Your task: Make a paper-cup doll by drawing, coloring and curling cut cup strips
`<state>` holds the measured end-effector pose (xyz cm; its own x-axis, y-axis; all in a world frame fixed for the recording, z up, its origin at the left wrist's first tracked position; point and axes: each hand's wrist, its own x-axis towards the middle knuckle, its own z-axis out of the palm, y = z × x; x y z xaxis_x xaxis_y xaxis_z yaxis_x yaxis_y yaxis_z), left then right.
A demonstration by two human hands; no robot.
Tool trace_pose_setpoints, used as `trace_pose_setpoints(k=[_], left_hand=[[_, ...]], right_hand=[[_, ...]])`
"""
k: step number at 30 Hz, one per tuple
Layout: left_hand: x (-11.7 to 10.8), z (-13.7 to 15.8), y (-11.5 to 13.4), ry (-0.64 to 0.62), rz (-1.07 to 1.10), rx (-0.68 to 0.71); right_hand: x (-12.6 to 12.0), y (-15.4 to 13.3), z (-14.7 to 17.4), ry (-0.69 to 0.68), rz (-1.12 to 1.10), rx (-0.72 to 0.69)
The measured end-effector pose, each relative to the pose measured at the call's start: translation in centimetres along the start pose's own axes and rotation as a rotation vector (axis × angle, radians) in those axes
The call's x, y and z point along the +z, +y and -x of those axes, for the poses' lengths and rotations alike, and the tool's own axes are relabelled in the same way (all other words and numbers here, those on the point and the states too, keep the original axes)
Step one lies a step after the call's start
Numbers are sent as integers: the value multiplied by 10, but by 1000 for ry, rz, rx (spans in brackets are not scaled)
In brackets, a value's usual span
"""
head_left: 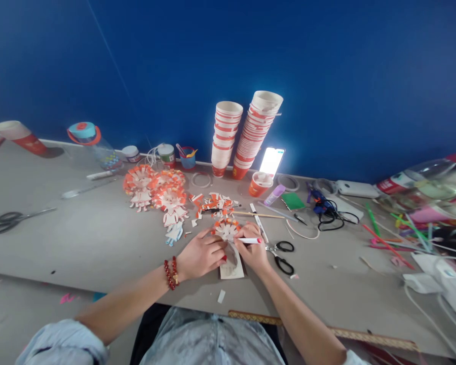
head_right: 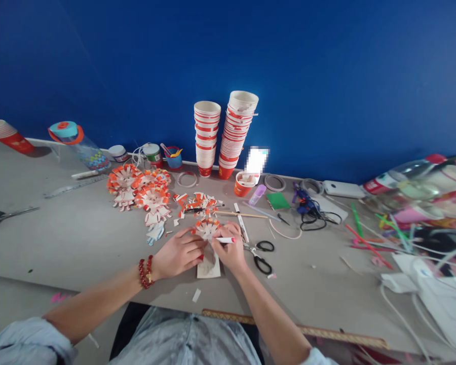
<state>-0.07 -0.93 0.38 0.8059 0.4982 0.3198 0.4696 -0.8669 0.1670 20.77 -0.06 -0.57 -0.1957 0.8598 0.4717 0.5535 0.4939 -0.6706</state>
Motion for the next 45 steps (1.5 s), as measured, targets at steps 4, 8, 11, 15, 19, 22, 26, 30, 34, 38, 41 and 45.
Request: trace_pose_setpoints(k=[4,8,11,15,19,22,26,30,34,38,41,45], left_hand=[[0,0,0,1,2,-2],[1,0,0,-2,7,-3],[1,1,0,4,10,-4],[2,1,0,8,5,-4],[2,1,0,3,2,-2],[2,1,0,1,1,-2],[2,1,0,8,2,-1],[0,0,1,6,8,-11],[1,0,2,17,15,-14],[2,1,2,26,32,-23],[3,1,2,21,35,-32],[3,1,2,28,28,-29]], right_hand=[[0,0,0,29,5,9],[1,1,1,63,28,16],[1,2,3,75,39,22],[0,1,4,79,43,3],[0,-2,1,35,75,-56],[-1,-4,0,13,85,-63],[-2,-5,0,33,83,-48],[-2,-7,0,11,83,-61],[-3,-7,0,-7,68,-57],[-3,-6,0,-7,65,-56],[-2,-5,0,-26,44,-75],[-2,-4,0,-13,52,-68]])
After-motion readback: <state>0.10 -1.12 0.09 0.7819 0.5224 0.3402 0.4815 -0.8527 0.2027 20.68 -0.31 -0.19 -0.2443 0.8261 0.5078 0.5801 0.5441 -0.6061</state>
